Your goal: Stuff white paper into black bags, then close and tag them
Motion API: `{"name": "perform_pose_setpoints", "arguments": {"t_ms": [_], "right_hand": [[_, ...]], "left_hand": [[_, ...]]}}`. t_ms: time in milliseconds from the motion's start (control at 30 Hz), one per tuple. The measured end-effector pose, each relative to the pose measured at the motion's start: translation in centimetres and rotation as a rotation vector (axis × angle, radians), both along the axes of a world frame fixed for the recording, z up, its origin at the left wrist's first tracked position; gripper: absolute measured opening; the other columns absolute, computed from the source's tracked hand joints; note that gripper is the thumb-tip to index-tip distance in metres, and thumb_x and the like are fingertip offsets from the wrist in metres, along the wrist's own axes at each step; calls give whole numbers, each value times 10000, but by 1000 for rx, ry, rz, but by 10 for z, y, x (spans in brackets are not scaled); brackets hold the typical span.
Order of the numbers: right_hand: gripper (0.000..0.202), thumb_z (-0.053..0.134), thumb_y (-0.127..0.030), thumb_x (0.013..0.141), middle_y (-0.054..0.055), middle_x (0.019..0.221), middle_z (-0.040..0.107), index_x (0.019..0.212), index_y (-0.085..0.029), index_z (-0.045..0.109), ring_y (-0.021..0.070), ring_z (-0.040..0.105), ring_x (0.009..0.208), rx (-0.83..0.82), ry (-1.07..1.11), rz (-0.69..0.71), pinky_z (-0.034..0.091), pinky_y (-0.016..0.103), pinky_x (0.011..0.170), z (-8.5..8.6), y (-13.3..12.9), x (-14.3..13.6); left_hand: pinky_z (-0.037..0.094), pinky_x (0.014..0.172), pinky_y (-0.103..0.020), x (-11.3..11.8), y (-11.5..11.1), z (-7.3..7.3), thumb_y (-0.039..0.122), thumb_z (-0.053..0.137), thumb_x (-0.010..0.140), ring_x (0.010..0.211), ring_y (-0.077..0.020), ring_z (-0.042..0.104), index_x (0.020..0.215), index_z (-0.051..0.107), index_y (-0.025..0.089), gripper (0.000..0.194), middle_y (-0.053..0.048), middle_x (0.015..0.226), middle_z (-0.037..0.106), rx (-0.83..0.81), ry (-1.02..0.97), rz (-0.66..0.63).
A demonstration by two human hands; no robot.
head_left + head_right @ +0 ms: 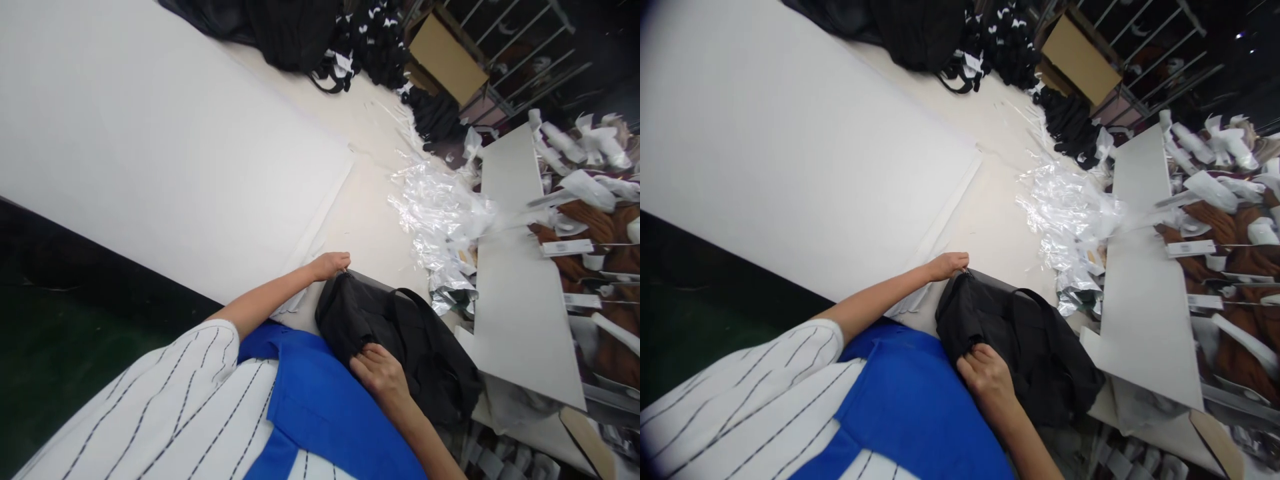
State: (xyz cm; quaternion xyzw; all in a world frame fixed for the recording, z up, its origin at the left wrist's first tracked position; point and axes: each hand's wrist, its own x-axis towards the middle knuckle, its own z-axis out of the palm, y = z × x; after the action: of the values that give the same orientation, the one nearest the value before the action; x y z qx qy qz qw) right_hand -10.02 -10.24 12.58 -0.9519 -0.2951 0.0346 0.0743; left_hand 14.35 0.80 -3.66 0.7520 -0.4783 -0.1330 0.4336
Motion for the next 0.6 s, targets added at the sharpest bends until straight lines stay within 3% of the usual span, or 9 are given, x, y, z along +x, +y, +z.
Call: {"name": "perform_pose_setpoints", "arguments": {"t_ms": [100, 167, 300, 400, 500, 533, 600], "right_hand": [[311, 357, -54, 968, 18, 661, 591, 810, -174, 597, 162, 526, 632, -22, 57, 47, 450, 319, 795, -3, 2, 18], [288, 376, -29, 909, 27, 660, 593, 765, -177, 577, 170, 513, 623, -66, 93, 76, 441, 324, 763, -4, 8, 38], [201, 455, -36, 837, 35, 655, 616, 770, -168, 590, 176, 549, 629, -116, 54, 61, 456, 335, 810, -10, 34, 90], [194, 465, -73, 907, 43, 783, 700, 906, -154, 641, 169, 638, 748, 125, -42, -29, 457, 362, 948, 0, 41, 110], [241, 474, -119, 969, 32, 1056, 720, 1122, -203, 639, 152, 663, 966, 438, -173, -202, 457, 380, 1024, 31, 10, 87], [254, 489, -126, 971, 34, 1104, 708, 1154, -221, 638, 163, 657, 1008, 473, -248, -314, 468, 392, 1020, 43, -9, 71], [257, 529, -148, 965, 50, 1115, 700, 1171, -241, 652, 199, 651, 1027, 423, -484, -636, 497, 410, 979, 64, -51, 39]], "left_hand": [[438, 771, -239, 7, 0, -3, 125, 568, 846, 808, -140, 543, 750, 559, 173, 107, -22, 876, 581, 18, 21, 8], [452, 785, -247, 10, 2, -6, 147, 584, 839, 814, -145, 551, 748, 562, 176, 98, -22, 876, 586, 28, 48, 84], [478, 868, -309, 18, 10, -10, 199, 461, 919, 909, -173, 581, 892, 593, 176, 137, -70, 1007, 605, 31, 133, 396], [493, 913, -381, 18, 26, -10, 254, 383, 951, 961, -198, 610, 1092, 570, 152, 255, -122, 1107, 612, 27, 233, 623], [544, 841, -398, 0, 57, -12, 402, 350, 963, 937, -216, 657, 1170, 554, 137, 394, -136, 1100, 655, 19, 371, 654], [557, 832, -391, -11, 71, -14, 448, 335, 960, 962, -218, 666, 1187, 554, 139, 442, -136, 1116, 664, 7, 445, 630], [535, 935, -432, -41, 101, -15, 516, 490, 877, 1139, -254, 618, 1303, 499, 167, 550, -146, 1267, 615, -64, 741, 555]]}}
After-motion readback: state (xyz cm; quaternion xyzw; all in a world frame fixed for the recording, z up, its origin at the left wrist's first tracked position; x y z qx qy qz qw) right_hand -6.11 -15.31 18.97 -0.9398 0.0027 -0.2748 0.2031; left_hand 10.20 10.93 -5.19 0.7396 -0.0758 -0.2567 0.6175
